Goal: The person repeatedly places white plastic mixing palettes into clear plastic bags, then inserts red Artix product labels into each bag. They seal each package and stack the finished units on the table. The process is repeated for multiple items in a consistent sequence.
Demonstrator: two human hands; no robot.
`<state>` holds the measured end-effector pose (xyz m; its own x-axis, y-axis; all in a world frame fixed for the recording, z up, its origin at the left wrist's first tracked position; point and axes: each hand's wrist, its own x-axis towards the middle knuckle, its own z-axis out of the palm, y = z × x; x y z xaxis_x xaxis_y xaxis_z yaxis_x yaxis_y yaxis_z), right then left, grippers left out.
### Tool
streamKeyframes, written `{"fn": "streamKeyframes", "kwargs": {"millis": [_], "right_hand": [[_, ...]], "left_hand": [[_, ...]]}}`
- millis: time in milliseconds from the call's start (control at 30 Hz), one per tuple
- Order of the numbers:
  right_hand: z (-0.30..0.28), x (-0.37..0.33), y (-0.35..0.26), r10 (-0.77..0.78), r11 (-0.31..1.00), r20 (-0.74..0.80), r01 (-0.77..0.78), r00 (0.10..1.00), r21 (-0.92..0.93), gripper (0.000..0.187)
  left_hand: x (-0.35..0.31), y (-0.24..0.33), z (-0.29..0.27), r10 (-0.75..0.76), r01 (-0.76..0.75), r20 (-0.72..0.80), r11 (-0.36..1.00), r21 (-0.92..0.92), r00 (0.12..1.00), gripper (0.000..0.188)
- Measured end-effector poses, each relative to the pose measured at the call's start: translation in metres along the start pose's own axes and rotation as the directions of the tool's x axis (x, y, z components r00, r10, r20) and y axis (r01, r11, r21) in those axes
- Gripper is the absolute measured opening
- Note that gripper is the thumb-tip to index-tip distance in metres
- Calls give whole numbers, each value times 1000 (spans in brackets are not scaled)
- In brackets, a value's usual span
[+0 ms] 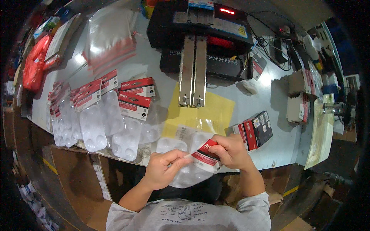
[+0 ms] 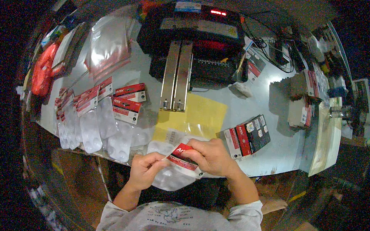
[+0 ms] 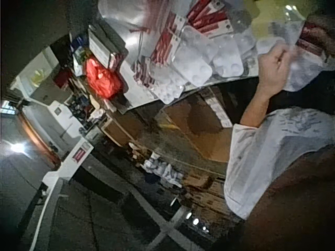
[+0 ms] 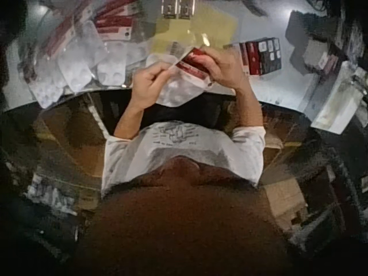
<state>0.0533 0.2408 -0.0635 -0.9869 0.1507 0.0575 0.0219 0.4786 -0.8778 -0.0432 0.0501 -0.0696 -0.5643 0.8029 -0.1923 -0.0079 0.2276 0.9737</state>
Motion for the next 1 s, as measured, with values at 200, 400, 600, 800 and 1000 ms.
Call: {"fn": "streamKeyframes", "kwargs": {"millis": [200, 400, 600, 800, 1000], "right_hand": [[0, 2, 2, 231, 971, -76, -235, 970, -39, 21], [11, -8, -2, 421, 907, -270, -392, 866, 155, 29], [20, -22, 4, 663, 640, -5, -563, 749, 523, 24], [32, -25, 5, 688, 601, -39, -539, 724, 591, 20], [35, -27, 4, 644, 701, -119, -520, 756, 488, 21]], "left_hand": [[-1, -4, 5, 21, -17, -100, 999, 41, 995, 12], [2, -15, 9, -72, 67, -376, 997, -25, 924, 16], [5, -22, 7, -166, 87, -447, 978, -192, 879, 23], [3, -25, 8, -134, 64, -458, 984, -164, 879, 23], [3, -26, 7, -115, 51, -446, 987, -153, 888, 23]]}}
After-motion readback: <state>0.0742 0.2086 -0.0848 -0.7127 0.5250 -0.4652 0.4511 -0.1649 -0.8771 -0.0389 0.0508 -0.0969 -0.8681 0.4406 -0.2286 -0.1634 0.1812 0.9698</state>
